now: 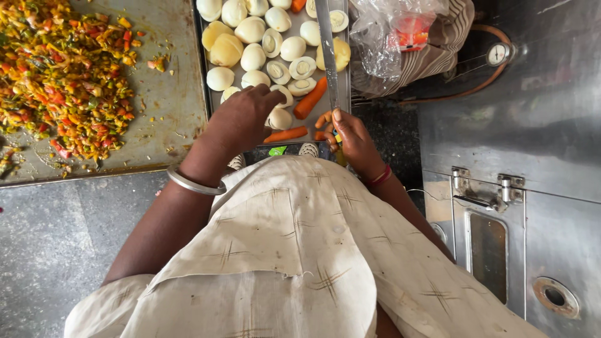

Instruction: The person is cutting boiled eggs, carrots, and potatoes on a metal tray using a knife.

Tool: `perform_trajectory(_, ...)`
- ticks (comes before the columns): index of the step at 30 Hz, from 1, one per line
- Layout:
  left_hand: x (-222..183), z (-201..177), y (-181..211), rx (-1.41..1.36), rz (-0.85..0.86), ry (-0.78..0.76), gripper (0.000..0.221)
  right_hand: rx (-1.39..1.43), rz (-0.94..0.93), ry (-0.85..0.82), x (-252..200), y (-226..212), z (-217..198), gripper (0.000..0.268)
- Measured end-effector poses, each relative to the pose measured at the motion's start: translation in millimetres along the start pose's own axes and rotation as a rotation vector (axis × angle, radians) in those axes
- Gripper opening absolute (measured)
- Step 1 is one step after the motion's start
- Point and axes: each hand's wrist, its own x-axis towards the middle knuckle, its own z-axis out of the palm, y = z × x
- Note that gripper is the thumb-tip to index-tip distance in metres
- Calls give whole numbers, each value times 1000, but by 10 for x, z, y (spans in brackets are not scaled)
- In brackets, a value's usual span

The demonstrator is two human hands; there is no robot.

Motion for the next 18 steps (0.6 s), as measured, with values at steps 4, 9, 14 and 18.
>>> perform_trajectory(4,55,-150,-44,-127,-49,-29,49,-68,-13,7,8,8,3,56)
perform_trajectory(9,201,-248,-179,-158,-52,76,31,-60,-38,8,65,38,-54,54)
perform_trajectory(14,508,-154,-497,-117,-39,228,21,-36,-33,49,97,-9,-101,53)
perform_trajectory(18,1053,-91,-1124,-132,113,333,27,-61,-86,37,162,-74,-160,51)
